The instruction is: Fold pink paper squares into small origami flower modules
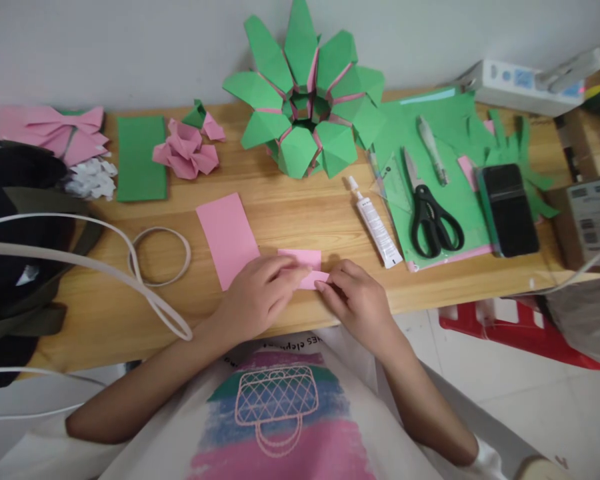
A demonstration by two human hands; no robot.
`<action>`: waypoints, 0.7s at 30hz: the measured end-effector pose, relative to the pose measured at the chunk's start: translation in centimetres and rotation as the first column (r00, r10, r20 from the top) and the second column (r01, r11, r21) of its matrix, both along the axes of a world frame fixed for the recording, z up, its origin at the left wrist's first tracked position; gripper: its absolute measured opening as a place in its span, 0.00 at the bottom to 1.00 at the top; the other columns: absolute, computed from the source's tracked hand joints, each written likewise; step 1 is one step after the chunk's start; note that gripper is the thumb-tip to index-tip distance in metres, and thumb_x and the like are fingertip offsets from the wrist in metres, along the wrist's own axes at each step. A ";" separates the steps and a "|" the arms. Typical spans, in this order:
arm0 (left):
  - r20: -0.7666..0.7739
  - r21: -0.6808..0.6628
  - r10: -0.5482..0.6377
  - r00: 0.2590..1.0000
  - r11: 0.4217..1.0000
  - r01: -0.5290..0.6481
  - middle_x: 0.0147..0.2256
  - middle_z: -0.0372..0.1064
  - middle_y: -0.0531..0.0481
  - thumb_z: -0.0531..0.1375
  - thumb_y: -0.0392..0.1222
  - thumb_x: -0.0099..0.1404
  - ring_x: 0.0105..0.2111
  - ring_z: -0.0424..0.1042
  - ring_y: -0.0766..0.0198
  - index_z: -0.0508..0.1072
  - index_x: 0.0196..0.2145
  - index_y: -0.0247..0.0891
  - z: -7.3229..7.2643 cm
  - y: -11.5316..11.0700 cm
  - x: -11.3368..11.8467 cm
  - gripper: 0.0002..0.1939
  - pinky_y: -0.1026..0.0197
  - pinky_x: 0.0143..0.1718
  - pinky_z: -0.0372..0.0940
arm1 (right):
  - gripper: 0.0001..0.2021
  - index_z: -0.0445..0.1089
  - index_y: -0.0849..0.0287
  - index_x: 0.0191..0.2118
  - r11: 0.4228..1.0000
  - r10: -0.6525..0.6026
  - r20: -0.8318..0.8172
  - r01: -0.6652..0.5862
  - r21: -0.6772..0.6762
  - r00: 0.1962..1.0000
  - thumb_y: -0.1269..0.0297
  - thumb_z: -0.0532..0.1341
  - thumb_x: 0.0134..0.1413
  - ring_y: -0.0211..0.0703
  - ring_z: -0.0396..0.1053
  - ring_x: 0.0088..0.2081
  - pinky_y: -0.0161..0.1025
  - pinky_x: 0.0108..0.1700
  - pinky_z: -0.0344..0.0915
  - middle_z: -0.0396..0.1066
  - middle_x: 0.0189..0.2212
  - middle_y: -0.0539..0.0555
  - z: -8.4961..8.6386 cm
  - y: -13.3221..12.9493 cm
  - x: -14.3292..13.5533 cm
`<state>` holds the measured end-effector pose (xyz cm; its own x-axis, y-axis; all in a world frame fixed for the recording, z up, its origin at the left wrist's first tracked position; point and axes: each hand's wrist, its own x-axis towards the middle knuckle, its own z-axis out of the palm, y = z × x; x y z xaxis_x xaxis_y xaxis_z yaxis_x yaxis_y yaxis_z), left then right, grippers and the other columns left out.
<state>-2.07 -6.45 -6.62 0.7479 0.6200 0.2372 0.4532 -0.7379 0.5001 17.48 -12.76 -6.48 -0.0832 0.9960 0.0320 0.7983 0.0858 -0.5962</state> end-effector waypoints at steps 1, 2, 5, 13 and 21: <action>-0.022 0.022 -0.014 1.000 1.000 0.014 0.48 0.72 0.42 0.52 0.34 0.70 0.48 0.72 0.56 0.71 0.50 0.38 0.0 0.0 -0.1 0.13 0.52 0.48 0.70 | 0.13 0.70 0.58 0.28 1.000 -0.010 -0.012 0.010 -0.001 1.000 0.61 0.56 0.62 0.42 0.66 0.29 0.37 0.29 0.62 0.67 0.27 0.52 0.0 0.0 0.0; -0.038 0.040 -0.018 0.999 0.999 0.020 0.49 0.71 0.41 0.52 0.33 0.70 0.49 0.71 0.55 0.72 0.48 0.37 -0.1 -0.1 -0.2 0.13 0.51 0.48 0.70 | 0.12 0.70 0.58 0.28 1.000 -0.024 -0.031 0.023 -0.005 0.999 0.61 0.57 0.62 0.41 0.67 0.29 0.37 0.29 0.62 0.67 0.27 0.52 -0.1 0.0 0.0; -0.064 0.060 -0.030 0.998 0.998 0.033 0.50 0.70 0.39 0.52 0.35 0.71 0.50 0.71 0.54 0.74 0.45 0.35 -0.1 -0.2 -0.3 0.12 0.50 0.49 0.70 | 0.08 0.71 0.57 0.31 0.996 -0.091 -0.100 0.091 -0.011 0.991 0.61 0.60 0.60 0.41 0.68 0.28 0.37 0.29 0.64 0.69 0.27 0.52 -0.2 -0.3 -0.1; -0.093 0.153 -0.110 0.990 0.980 0.123 0.47 0.74 0.40 0.52 0.35 0.71 0.51 0.72 0.55 0.74 0.42 0.32 -0.6 0.0 -0.4 0.11 0.51 0.53 0.69 | 0.20 0.64 0.59 0.57 0.959 -0.042 0.138 0.001 0.283 0.990 0.63 0.59 0.60 0.53 0.70 0.50 0.49 0.49 0.66 0.73 0.49 0.62 -0.9 -4.0 -2.1; -0.116 0.263 -0.070 0.991 0.960 0.099 0.46 0.75 0.44 0.54 0.36 0.71 0.49 0.74 0.57 0.74 0.43 0.34 -1.2 -0.2 -0.2 0.09 0.54 0.51 0.71 | 0.26 0.57 0.58 0.64 0.964 -0.004 0.227 -0.056 0.259 0.974 0.60 0.58 0.61 0.50 0.69 0.54 0.46 0.53 0.60 0.74 0.52 0.57 -2.2 -5.4 -2.8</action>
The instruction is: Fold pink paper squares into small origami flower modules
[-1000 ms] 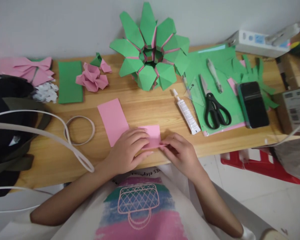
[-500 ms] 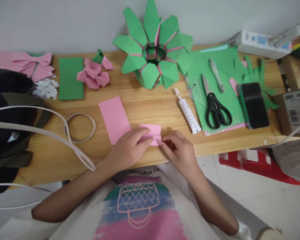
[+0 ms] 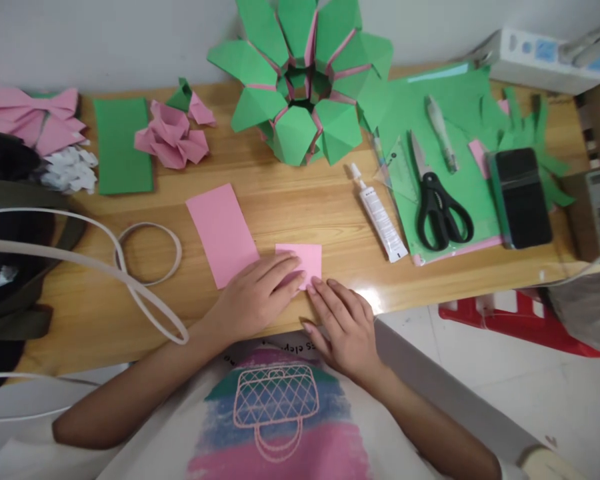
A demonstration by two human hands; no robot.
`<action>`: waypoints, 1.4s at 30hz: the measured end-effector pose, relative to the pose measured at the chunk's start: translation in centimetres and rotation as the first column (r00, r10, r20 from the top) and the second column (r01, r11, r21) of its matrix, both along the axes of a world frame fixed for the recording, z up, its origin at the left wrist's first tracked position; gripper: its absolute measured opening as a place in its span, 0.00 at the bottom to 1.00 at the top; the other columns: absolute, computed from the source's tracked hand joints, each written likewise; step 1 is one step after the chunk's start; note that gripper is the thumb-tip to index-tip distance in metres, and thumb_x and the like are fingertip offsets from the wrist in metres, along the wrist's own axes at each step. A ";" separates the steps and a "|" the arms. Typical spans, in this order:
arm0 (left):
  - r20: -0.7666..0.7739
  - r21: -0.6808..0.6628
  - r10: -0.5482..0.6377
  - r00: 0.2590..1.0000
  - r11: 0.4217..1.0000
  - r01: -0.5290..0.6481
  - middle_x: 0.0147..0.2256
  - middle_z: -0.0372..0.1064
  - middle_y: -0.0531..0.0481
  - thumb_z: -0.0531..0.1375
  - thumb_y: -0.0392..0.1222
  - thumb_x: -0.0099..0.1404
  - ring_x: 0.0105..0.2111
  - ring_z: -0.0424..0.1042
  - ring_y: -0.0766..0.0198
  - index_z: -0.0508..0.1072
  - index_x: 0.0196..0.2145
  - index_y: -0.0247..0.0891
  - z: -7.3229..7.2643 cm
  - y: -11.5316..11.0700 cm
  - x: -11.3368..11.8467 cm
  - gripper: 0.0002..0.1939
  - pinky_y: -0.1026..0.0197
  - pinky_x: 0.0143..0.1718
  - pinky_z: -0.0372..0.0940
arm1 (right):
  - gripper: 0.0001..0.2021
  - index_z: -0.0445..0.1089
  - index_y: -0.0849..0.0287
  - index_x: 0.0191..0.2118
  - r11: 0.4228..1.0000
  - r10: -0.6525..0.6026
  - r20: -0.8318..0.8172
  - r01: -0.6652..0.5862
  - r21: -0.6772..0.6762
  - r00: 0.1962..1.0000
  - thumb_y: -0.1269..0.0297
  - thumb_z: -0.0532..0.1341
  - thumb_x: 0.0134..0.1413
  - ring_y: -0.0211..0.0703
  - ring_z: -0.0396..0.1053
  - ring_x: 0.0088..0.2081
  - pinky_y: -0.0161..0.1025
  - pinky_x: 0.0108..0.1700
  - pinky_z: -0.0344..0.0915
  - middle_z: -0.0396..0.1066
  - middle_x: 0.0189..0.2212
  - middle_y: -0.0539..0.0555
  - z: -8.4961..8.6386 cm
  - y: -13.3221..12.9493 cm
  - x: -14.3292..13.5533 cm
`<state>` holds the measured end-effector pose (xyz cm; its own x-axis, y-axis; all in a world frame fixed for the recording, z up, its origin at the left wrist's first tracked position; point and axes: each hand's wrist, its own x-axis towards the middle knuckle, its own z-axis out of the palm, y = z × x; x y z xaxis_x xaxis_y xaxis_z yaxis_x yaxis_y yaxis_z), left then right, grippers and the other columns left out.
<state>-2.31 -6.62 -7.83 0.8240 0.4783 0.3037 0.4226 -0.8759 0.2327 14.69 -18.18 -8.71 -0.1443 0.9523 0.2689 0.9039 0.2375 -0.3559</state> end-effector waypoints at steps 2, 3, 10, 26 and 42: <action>0.018 0.018 0.001 1.000 1.000 -0.002 0.44 0.76 0.44 0.55 0.36 0.70 0.48 0.75 0.57 0.74 0.42 0.33 0.0 0.0 0.1 0.08 0.55 0.50 0.72 | 0.26 0.57 0.59 0.63 1.000 -0.001 0.000 0.001 0.005 1.000 0.61 0.58 0.61 0.50 0.69 0.53 0.45 0.53 0.60 0.74 0.52 0.57 0.0 0.1 0.1; 0.026 0.025 0.001 1.000 1.000 -0.002 0.44 0.76 0.44 0.55 0.36 0.70 0.47 0.75 0.57 0.74 0.41 0.32 0.1 0.0 0.2 0.08 0.55 0.49 0.72 | 0.26 0.58 0.59 0.63 1.000 0.000 -0.004 0.000 0.007 1.000 0.61 0.58 0.61 0.50 0.69 0.53 0.45 0.53 0.59 0.74 0.52 0.57 0.1 0.2 0.1; 0.016 0.003 -0.008 1.000 1.000 0.008 0.45 0.76 0.43 0.55 0.35 0.70 0.49 0.74 0.57 0.74 0.42 0.33 0.2 0.0 0.1 0.08 0.54 0.51 0.71 | 0.22 0.63 0.59 0.59 1.000 -0.004 -0.002 0.004 0.008 1.000 0.61 0.58 0.60 0.50 0.70 0.52 0.44 0.52 0.59 0.75 0.51 0.56 0.3 0.3 0.0; 0.021 0.006 -0.029 0.999 1.000 0.028 0.44 0.76 0.40 0.56 0.33 0.68 0.48 0.73 0.54 0.74 0.41 0.29 0.7 0.0 0.4 0.08 0.52 0.50 0.70 | 0.18 0.70 0.63 0.53 0.998 -0.010 0.044 0.008 0.057 0.999 0.61 0.58 0.60 0.48 0.69 0.52 0.43 0.52 0.59 0.76 0.49 0.56 0.0 0.3 -0.1; -0.111 0.148 0.060 0.992 0.988 -0.043 0.53 0.70 0.40 0.61 0.39 0.66 0.54 0.68 0.51 0.74 0.49 0.38 1.1 -1.9 -0.7 0.14 0.50 0.56 0.61 | 0.20 0.71 0.63 0.51 0.993 0.010 0.121 -0.024 0.112 0.993 0.56 0.49 0.67 0.49 0.68 0.51 0.46 0.52 0.57 0.76 0.48 0.58 -0.5 0.3 -0.1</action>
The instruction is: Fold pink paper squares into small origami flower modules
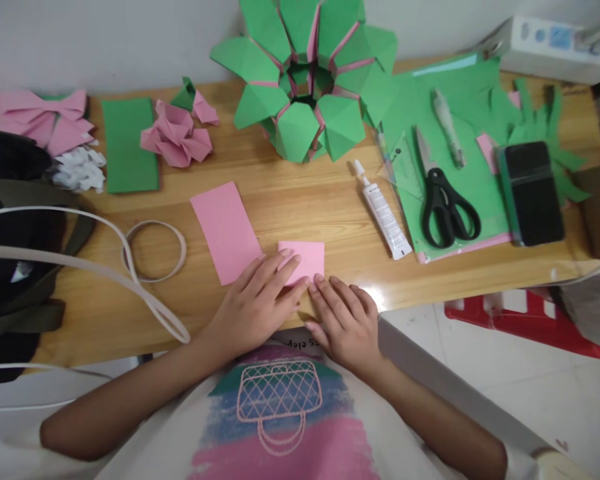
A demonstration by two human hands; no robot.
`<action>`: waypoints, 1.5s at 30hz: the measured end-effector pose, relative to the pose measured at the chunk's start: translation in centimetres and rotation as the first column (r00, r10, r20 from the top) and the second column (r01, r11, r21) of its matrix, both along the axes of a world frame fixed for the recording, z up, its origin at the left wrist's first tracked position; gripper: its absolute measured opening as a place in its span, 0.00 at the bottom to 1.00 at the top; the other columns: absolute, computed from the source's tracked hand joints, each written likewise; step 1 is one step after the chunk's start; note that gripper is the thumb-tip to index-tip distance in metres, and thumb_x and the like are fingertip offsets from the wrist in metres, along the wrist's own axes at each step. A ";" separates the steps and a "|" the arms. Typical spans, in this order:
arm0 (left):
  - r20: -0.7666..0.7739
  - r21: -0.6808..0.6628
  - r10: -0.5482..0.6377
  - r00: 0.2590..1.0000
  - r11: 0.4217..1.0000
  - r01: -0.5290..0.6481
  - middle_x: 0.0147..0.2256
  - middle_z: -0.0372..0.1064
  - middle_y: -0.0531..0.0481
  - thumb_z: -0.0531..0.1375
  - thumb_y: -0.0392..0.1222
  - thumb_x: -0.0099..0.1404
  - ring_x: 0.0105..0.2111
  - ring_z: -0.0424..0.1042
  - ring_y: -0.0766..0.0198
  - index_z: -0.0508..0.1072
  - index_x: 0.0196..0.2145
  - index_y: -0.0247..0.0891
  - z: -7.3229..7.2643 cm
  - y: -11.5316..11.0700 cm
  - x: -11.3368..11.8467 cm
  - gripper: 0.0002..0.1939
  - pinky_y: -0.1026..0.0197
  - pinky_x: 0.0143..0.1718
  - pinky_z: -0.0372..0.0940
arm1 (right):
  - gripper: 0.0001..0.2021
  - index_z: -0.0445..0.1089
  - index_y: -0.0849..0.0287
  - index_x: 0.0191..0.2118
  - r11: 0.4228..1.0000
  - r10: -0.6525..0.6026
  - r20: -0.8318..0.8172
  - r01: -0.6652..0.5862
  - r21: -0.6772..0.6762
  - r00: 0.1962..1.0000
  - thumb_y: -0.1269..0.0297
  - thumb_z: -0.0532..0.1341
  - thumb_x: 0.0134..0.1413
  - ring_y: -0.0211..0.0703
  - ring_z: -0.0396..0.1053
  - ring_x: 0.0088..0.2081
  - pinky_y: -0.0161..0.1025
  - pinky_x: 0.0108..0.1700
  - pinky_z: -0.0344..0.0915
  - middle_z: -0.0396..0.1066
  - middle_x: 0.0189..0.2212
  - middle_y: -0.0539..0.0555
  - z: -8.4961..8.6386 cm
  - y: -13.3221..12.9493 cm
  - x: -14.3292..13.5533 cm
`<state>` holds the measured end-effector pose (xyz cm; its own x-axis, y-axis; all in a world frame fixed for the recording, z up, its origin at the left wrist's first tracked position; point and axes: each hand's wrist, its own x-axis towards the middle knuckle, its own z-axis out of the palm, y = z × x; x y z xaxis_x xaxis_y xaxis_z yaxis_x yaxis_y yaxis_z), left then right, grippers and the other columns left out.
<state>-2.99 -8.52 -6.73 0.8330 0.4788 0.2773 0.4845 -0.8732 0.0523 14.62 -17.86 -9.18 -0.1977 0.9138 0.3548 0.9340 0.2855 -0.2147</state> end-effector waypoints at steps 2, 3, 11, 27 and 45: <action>-0.021 -0.008 -0.004 1.000 1.000 0.004 0.54 0.69 0.41 0.60 0.40 0.66 0.55 0.67 0.51 0.72 0.52 0.40 0.0 -0.3 -0.4 0.16 0.51 0.57 0.60 | 0.20 0.72 0.64 0.50 1.000 0.000 0.003 0.000 0.001 1.000 0.57 0.49 0.67 0.49 0.69 0.51 0.46 0.52 0.57 0.76 0.49 0.58 0.0 0.0 0.0; -0.024 -0.009 -0.006 1.000 1.000 0.006 0.54 0.69 0.41 0.60 0.41 0.67 0.55 0.67 0.51 0.72 0.52 0.41 0.0 -0.5 -0.5 0.16 0.51 0.57 0.59 | 0.20 0.72 0.64 0.49 1.000 0.001 0.004 -0.001 0.003 1.000 0.57 0.49 0.67 0.49 0.69 0.51 0.46 0.52 0.57 0.76 0.49 0.58 0.1 0.1 0.0; -0.005 -0.096 0.044 0.999 0.994 -0.044 0.58 0.65 0.35 0.59 0.50 0.66 0.58 0.63 0.45 0.72 0.53 0.39 -0.4 -1.1 -1.4 0.20 0.46 0.57 0.59 | 0.19 0.71 0.66 0.51 1.000 -0.012 0.019 0.011 0.015 1.000 0.58 0.51 0.66 0.49 0.69 0.50 0.47 0.51 0.56 0.77 0.47 0.59 0.1 0.1 -0.2; 0.112 -0.244 0.124 0.986 0.965 -0.093 0.56 0.64 0.36 0.59 0.38 0.66 0.61 0.58 0.44 0.74 0.48 0.36 -0.8 -1.3 -3.3 0.13 0.41 0.56 0.62 | 0.20 0.69 0.56 0.55 0.999 -0.045 0.081 0.043 0.025 0.996 0.54 0.49 0.66 0.48 0.69 0.49 0.46 0.52 0.54 0.77 0.47 0.57 -0.1 0.0 -0.7; 0.125 -0.245 0.110 0.986 0.967 -0.076 0.55 0.66 0.35 0.59 0.36 0.66 0.60 0.59 0.42 0.75 0.45 0.33 -0.6 -1.1 -3.5 0.10 0.39 0.54 0.65 | 0.14 0.70 0.62 0.51 0.998 -0.050 0.021 0.048 0.051 0.999 0.66 0.57 0.61 0.50 0.71 0.49 0.45 0.49 0.57 0.77 0.48 0.58 0.3 -0.6 1.3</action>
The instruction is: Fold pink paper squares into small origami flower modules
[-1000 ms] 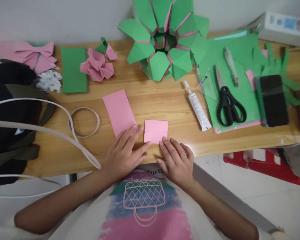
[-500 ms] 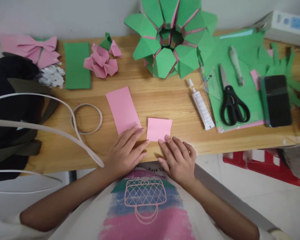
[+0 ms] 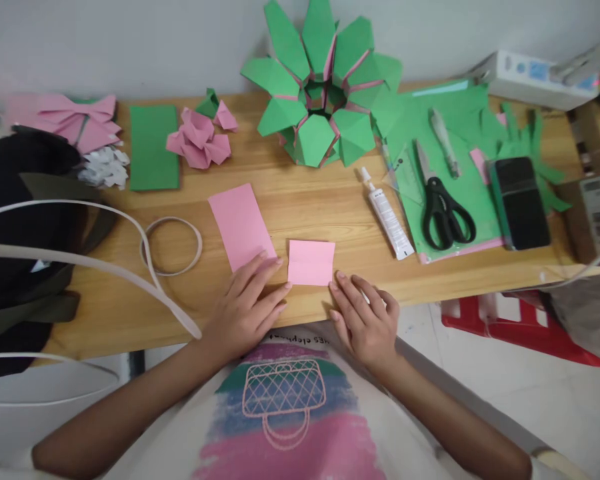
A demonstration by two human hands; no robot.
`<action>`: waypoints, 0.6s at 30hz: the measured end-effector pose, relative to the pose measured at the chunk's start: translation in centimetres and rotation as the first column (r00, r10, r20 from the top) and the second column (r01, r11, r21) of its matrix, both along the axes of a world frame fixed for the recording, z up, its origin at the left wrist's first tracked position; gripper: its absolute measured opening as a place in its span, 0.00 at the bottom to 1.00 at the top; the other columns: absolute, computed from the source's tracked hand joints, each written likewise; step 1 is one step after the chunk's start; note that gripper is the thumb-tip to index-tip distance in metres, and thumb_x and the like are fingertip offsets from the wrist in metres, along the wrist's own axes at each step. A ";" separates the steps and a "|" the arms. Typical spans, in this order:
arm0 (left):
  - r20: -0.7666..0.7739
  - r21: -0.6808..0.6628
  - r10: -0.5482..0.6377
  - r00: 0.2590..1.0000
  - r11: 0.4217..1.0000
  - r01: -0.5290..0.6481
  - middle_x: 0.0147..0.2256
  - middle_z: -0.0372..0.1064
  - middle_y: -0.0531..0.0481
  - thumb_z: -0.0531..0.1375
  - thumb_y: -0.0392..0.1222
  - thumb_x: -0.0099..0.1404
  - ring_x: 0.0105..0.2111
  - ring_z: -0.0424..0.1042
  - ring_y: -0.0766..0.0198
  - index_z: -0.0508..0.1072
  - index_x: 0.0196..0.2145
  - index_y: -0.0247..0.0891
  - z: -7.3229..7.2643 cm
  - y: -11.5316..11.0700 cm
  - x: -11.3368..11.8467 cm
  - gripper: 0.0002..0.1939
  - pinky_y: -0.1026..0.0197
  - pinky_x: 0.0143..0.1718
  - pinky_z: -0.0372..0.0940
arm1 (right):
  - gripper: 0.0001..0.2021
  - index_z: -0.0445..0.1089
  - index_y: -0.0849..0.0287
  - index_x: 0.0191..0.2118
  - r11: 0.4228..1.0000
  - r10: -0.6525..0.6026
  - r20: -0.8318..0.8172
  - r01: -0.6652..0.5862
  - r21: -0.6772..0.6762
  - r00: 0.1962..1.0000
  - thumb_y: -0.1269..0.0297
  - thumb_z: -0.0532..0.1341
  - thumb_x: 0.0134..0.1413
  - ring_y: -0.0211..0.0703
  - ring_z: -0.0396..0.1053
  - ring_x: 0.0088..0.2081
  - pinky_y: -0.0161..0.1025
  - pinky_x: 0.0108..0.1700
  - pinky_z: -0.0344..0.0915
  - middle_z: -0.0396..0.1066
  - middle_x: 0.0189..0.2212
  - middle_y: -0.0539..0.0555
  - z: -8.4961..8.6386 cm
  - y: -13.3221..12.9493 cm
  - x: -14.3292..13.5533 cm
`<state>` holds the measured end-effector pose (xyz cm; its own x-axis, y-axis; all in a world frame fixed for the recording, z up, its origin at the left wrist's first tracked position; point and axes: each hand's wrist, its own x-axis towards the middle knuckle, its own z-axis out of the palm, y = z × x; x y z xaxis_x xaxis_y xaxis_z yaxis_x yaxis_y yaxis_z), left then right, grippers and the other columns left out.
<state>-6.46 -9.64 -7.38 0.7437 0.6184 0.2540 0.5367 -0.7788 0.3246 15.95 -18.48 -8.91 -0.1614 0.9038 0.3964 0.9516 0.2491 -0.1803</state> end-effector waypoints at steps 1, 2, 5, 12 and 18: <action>0.003 -0.007 -0.003 1.000 1.000 0.003 0.55 0.65 0.34 0.59 0.36 0.66 0.60 0.58 0.42 0.75 0.45 0.33 -0.1 0.0 0.0 0.10 0.39 0.54 0.65 | 0.13 0.70 0.61 0.50 1.000 0.015 -0.033 -0.015 0.018 0.999 0.67 0.58 0.60 0.50 0.71 0.49 0.45 0.48 0.59 0.78 0.46 0.58 0.1 0.2 0.2; 0.007 -0.013 -0.007 1.000 1.000 0.007 0.56 0.64 0.34 0.59 0.36 0.66 0.61 0.58 0.42 0.75 0.45 0.33 -0.1 0.0 -0.1 0.11 0.39 0.55 0.65 | 0.12 0.71 0.60 0.48 0.999 0.023 -0.079 -0.021 0.032 0.997 0.69 0.58 0.59 0.49 0.72 0.47 0.45 0.47 0.60 0.78 0.44 0.57 0.2 0.5 0.5; 0.017 -0.023 -0.010 1.000 1.000 0.010 0.56 0.62 0.34 0.59 0.35 0.66 0.61 0.57 0.42 0.75 0.45 0.34 -0.1 0.1 -0.1 0.11 0.38 0.55 0.64 | 0.09 0.71 0.57 0.44 1.000 -0.002 -0.242 0.004 0.009 0.970 0.68 0.59 0.59 0.47 0.73 0.41 0.43 0.43 0.65 0.78 0.38 0.56 1.0 2.5 1.2; 0.011 0.049 0.011 1.000 0.999 -0.011 0.54 0.63 0.32 0.58 0.35 0.66 0.59 0.59 0.40 0.76 0.41 0.33 0.3 0.1 0.5 0.08 0.37 0.53 0.64 | 0.14 0.72 0.59 0.45 0.898 0.003 -0.438 -0.195 -0.394 0.899 0.66 0.64 0.51 0.48 0.73 0.41 0.45 0.43 0.69 0.77 0.41 0.57 3.1 10.0 1.9; 0.035 0.071 0.088 0.996 0.993 -0.090 0.51 0.69 0.33 0.56 0.38 0.68 0.55 0.65 0.46 0.74 0.45 0.30 0.9 -0.4 1.8 0.12 0.42 0.53 0.65 | 0.08 0.71 0.60 0.40 0.872 -0.215 -0.594 -0.122 -0.475 0.775 0.69 0.60 0.52 0.40 0.70 0.23 0.36 0.25 0.66 0.74 0.24 0.50 2.3 10.2 1.7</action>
